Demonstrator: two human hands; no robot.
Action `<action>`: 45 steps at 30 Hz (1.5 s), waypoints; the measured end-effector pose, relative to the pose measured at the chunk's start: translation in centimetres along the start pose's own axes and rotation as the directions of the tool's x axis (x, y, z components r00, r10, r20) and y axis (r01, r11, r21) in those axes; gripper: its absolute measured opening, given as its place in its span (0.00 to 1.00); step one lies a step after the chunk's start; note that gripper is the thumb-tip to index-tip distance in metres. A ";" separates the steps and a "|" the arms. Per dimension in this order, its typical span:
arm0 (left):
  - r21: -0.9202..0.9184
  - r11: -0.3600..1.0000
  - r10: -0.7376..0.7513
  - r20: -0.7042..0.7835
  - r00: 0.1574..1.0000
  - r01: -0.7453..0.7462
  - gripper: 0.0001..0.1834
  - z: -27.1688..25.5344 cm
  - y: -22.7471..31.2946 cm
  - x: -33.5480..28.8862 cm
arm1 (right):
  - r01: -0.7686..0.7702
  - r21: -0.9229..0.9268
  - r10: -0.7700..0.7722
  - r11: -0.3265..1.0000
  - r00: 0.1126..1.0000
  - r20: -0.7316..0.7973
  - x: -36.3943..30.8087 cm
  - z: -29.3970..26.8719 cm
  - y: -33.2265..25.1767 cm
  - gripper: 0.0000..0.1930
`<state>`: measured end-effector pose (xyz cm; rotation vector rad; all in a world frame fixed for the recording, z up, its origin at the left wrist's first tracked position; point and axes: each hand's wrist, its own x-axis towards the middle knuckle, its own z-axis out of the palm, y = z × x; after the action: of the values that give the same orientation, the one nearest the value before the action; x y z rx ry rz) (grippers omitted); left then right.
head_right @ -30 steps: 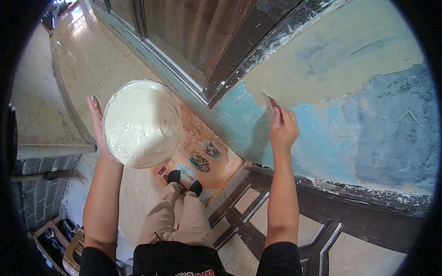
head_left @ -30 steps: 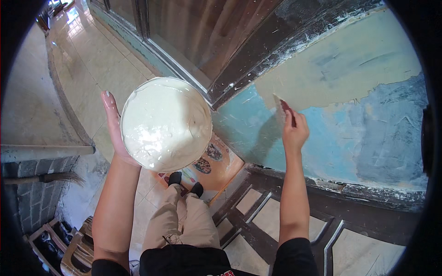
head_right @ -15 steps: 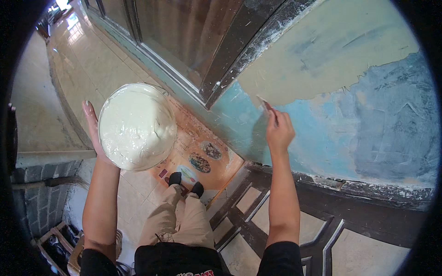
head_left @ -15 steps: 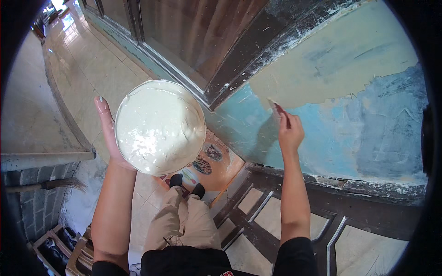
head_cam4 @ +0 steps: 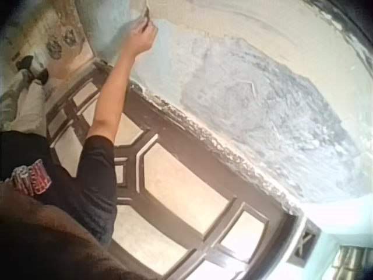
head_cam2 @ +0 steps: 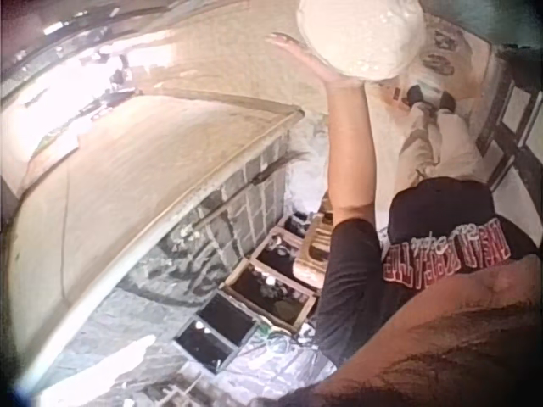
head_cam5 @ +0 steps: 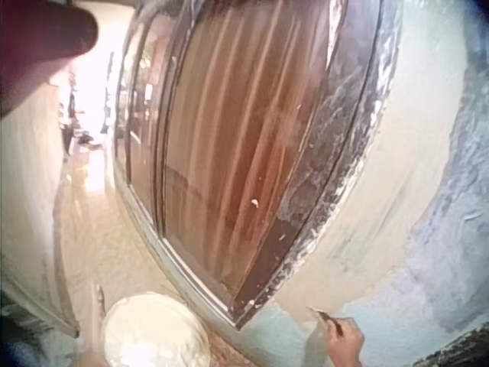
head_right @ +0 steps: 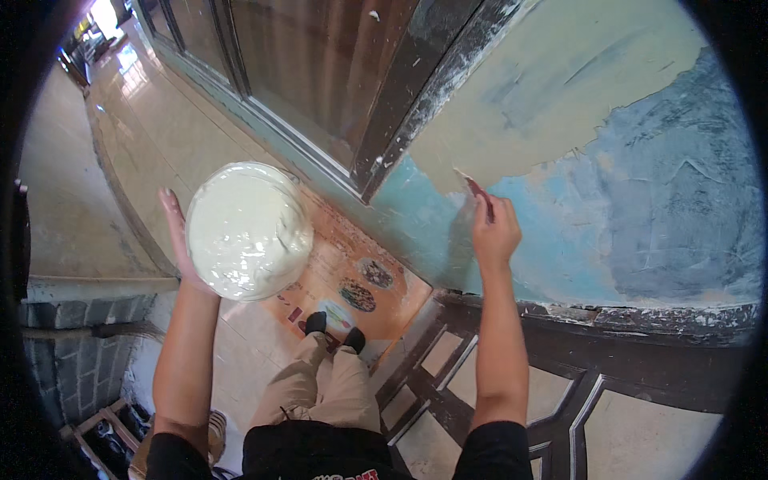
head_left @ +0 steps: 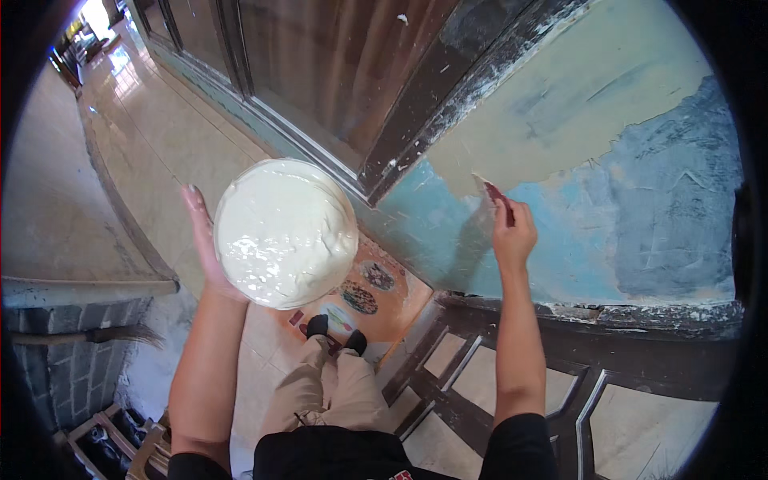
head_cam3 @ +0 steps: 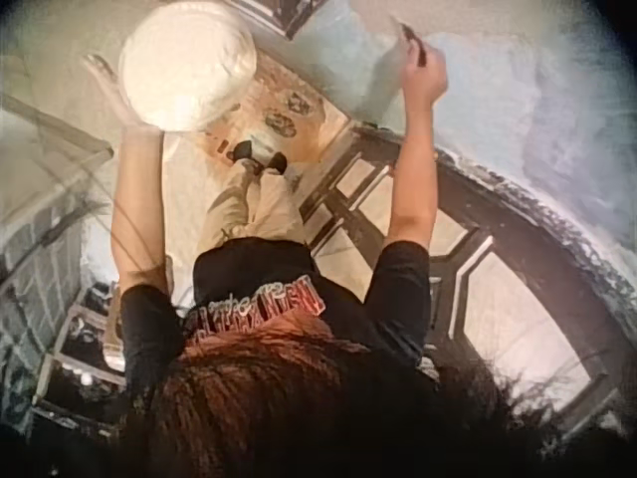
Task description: The person applies wall putty to a damaged section of an interior wall using a scraper.
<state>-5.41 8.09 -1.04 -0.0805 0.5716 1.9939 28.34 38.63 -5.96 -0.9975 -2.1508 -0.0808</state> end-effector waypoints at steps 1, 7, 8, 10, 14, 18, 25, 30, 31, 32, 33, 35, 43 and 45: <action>-0.035 0.998 -0.044 0.098 0.994 0.048 0.53 -0.1 0.0 -0.3 | 0.002 0.026 -0.002 1.000 1.000 0.004 0.7 -1.0 -1.1 0.04; -0.132 0.967 -0.168 0.323 0.932 0.220 0.58 2.4 -0.4 -0.8 | 0.181 0.332 -0.218 0.926 0.973 0.079 5.2 -9.6 -7.6 0.10; -0.123 0.969 -0.165 0.331 0.929 0.216 0.58 2.7 -0.3 -0.9 | 0.313 0.370 -0.349 0.875 0.936 0.034 6.1 -11.0 -9.2 0.12; -0.071 0.970 -0.203 0.276 0.939 0.231 0.62 3.1 -0.3 -1.3 | 0.433 0.355 -0.471 0.829 0.882 0.025 7.8 -14.2 -12.7 0.13; -0.035 0.971 -0.217 0.289 0.932 0.237 0.63 4.7 -0.2 -2.6 | 0.623 0.380 -0.692 0.684 0.719 0.067 9.4 -18.8 -17.5 0.15; -0.065 0.965 -0.222 0.318 0.922 0.255 0.64 6.6 -0.2 -3.5 | 0.699 0.339 -0.758 0.630 0.649 0.070 10.4 -22.0 -19.8 0.15; -0.035 0.962 -0.240 0.369 0.898 0.271 0.66 7.8 0.5 -3.7 | 0.807 0.285 -0.855 0.518 0.497 0.146 11.0 -22.9 -21.3 0.15; -0.023 0.966 -0.225 0.408 0.885 0.257 0.60 8.1 0.4 -4.1 | 0.851 0.228 -0.881 0.473 0.449 0.151 10.5 -22.2 -21.9 0.13; -0.038 0.961 -0.227 0.458 0.860 0.274 0.60 8.0 0.4 -4.2 | 0.850 0.227 -0.879 0.475 0.450 0.156 10.5 -22.1 -22.0 0.13; -0.051 0.955 -0.228 0.505 0.832 0.292 0.60 7.9 0.4 -4.2 | 0.849 0.226 -0.878 0.477 0.451 0.161 10.5 -22.0 -22.1 0.13; -0.004 0.967 -0.226 0.440 0.869 0.253 0.60 8.1 0.4 -4.2 | 0.850 0.221 -0.877 0.478 0.451 0.165 10.4 -22.1 -22.1 0.13; -0.028 0.960 -0.234 0.474 0.849 0.280 0.60 8.4 0.3 -4.2 | 0.819 0.244 -0.855 0.519 0.496 0.151 10.2 -22.3 -21.9 0.14; -0.037 0.960 -0.228 0.465 0.856 0.276 0.59 8.4 0.7 -4.3 | 0.791 0.239 -0.825 0.563 0.557 0.100 9.6 -21.3 -21.4 0.18; -0.033 0.959 -0.234 0.475 0.848 0.283 0.59 8.4 0.8 -4.4 | 0.783 0.241 -0.816 0.573 0.571 0.084 9.3 -21.1 -21.2 0.19</action>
<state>-2.42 7.71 7.96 0.2473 0.1344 1.6919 22.85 22.48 20.35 0.1823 -2.5721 -0.2343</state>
